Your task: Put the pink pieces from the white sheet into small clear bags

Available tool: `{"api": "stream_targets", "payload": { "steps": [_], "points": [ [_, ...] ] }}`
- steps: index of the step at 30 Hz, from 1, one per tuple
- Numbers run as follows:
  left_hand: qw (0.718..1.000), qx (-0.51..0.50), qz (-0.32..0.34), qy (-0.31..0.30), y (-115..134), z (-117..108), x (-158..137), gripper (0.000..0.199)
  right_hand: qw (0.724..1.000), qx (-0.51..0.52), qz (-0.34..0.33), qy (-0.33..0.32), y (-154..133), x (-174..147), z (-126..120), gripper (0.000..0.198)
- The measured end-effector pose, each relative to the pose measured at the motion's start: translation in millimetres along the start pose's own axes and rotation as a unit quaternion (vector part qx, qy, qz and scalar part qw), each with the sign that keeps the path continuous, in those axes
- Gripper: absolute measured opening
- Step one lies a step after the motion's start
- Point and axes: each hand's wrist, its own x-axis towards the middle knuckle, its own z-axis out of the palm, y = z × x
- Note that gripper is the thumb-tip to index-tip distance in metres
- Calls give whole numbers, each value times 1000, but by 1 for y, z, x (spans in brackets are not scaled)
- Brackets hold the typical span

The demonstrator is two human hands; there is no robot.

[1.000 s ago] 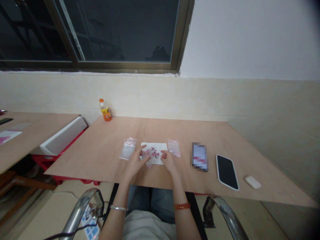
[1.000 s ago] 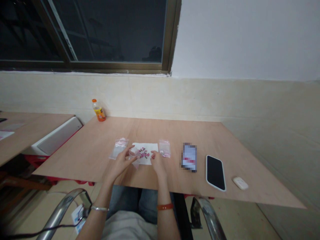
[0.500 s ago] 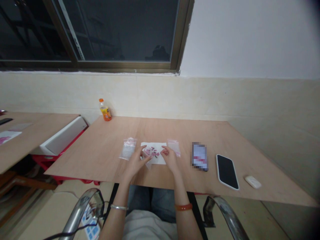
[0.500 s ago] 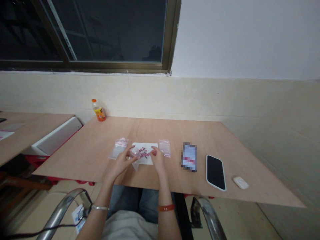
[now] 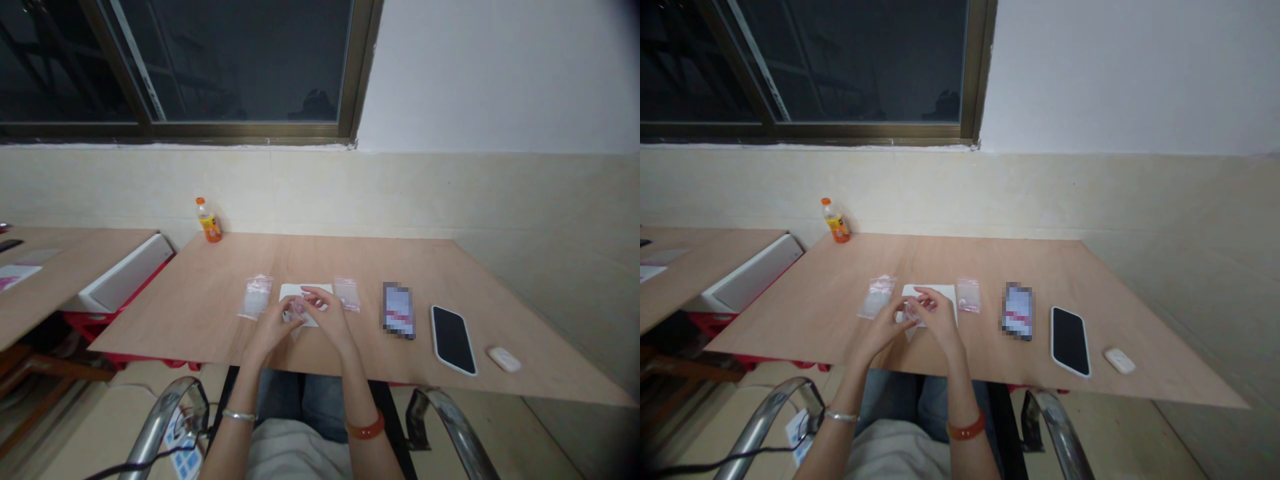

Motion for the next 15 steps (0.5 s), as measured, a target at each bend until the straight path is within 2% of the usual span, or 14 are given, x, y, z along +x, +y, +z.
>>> {"api": "stream_targets", "payload": {
  "steps": [2, 7, 12, 15],
  "points": [
    [1000, -5, -2, 2, 2, -1, 0, 37, 1000, -2, -2, 0, 3, 0, 2, 28],
    [1000, -24, 6, 2, 3, -3, 0, 38, 998, -17, 6, 62, 17, 4, -3, 29],
    [1000, -25, 4, 14, 4, -5, -1, 34, 992, -76, 13, 103, 56, 9, -10, 27],
    [1000, -24, -6, 19, 6, -6, -1, 34, 985, -144, 6, 98, 84, 8, -9, 29]
  ]
}}
